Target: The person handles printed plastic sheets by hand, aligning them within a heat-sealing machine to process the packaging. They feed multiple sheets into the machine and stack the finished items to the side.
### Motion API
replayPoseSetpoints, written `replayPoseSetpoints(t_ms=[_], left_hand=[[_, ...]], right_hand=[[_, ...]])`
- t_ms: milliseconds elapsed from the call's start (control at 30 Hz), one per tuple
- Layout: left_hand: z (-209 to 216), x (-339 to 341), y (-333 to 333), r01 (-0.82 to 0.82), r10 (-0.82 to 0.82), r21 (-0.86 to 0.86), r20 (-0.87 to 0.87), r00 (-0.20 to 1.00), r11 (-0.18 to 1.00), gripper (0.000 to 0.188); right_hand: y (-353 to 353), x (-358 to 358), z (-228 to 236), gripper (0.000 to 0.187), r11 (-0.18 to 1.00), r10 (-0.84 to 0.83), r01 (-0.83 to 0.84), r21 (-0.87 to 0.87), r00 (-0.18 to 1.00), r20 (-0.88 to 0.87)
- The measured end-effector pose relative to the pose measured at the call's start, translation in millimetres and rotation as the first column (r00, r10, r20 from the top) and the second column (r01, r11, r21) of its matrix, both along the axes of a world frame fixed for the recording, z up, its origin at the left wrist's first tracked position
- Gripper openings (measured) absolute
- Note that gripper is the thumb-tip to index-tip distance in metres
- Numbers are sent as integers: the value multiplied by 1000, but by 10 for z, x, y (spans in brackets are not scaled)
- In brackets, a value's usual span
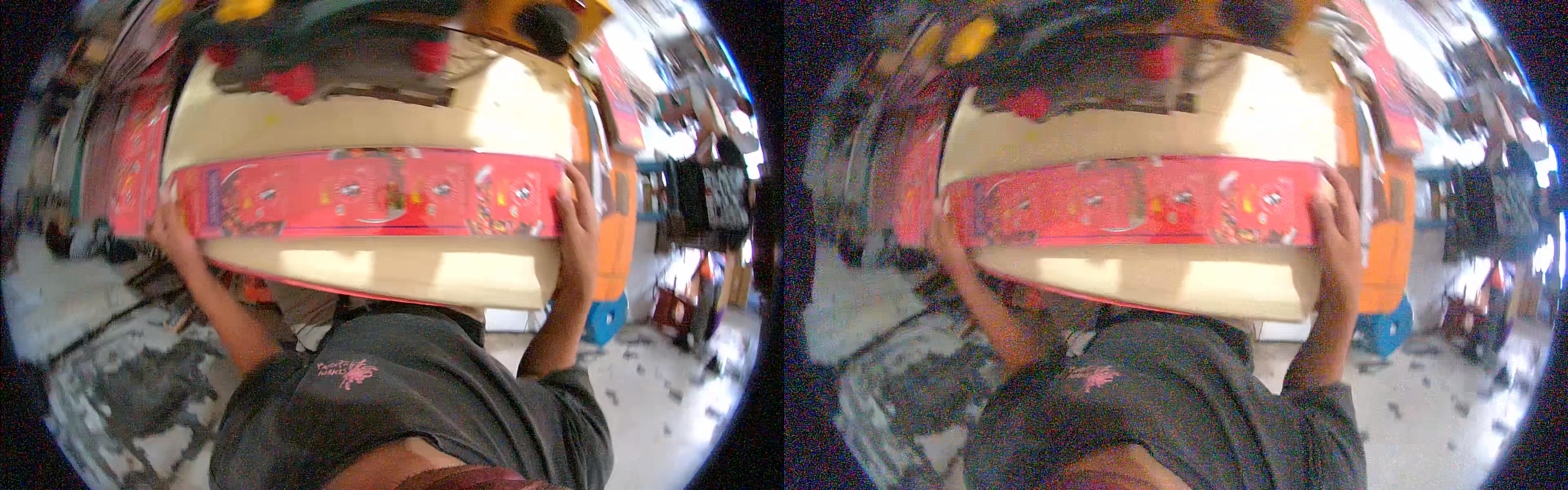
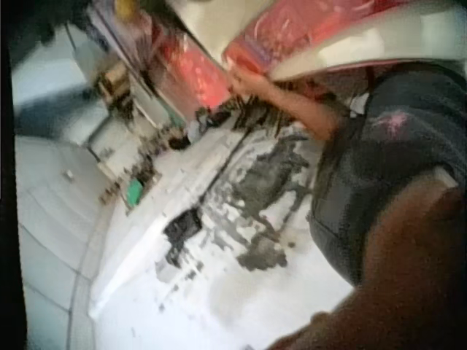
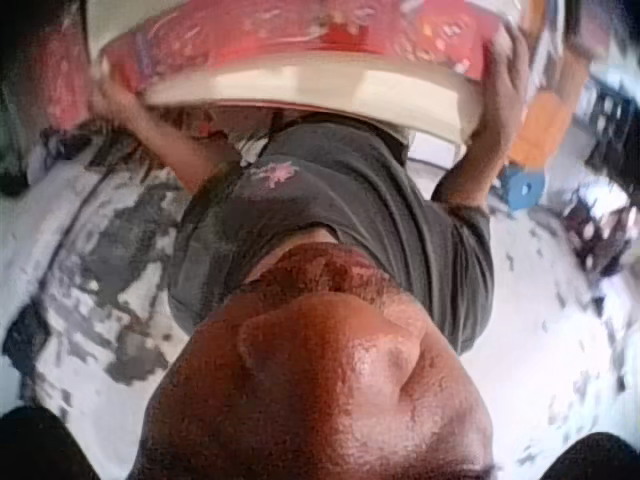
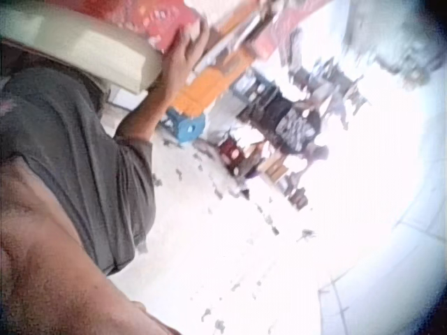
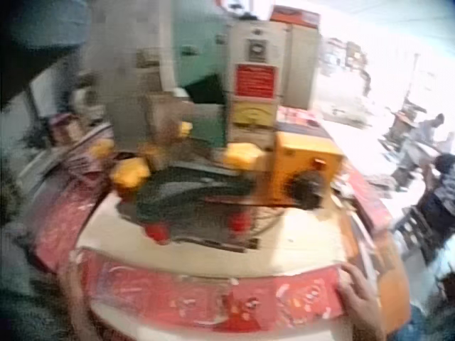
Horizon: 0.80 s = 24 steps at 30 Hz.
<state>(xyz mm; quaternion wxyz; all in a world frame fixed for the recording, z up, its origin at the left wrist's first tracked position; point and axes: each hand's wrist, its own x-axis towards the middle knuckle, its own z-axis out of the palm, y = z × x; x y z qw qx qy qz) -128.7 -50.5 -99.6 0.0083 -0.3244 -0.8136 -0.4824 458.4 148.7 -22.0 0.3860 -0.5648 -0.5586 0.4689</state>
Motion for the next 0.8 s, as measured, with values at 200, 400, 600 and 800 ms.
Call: replayPoseSetpoints(t_ms=[200,400,600,800], left_hand=[[159,245,141,-72,62,55,161,985,996,62],[478,477,157,64,-165,246,418,893,967,87],[537,511,118,108,-309,367,546,779,924,97],[417,457,109,-1,-185,323,543,819,946,84]], right_hand=[[32,-53,-9,52,983,64,-86,161,988,138],[62,-31,-109,55,973,99,-110,201,993,64],[53,-40,-116,56,979,107,-116,169,992,65],[54,59,-215,56,987,14,-33,156,993,121]])
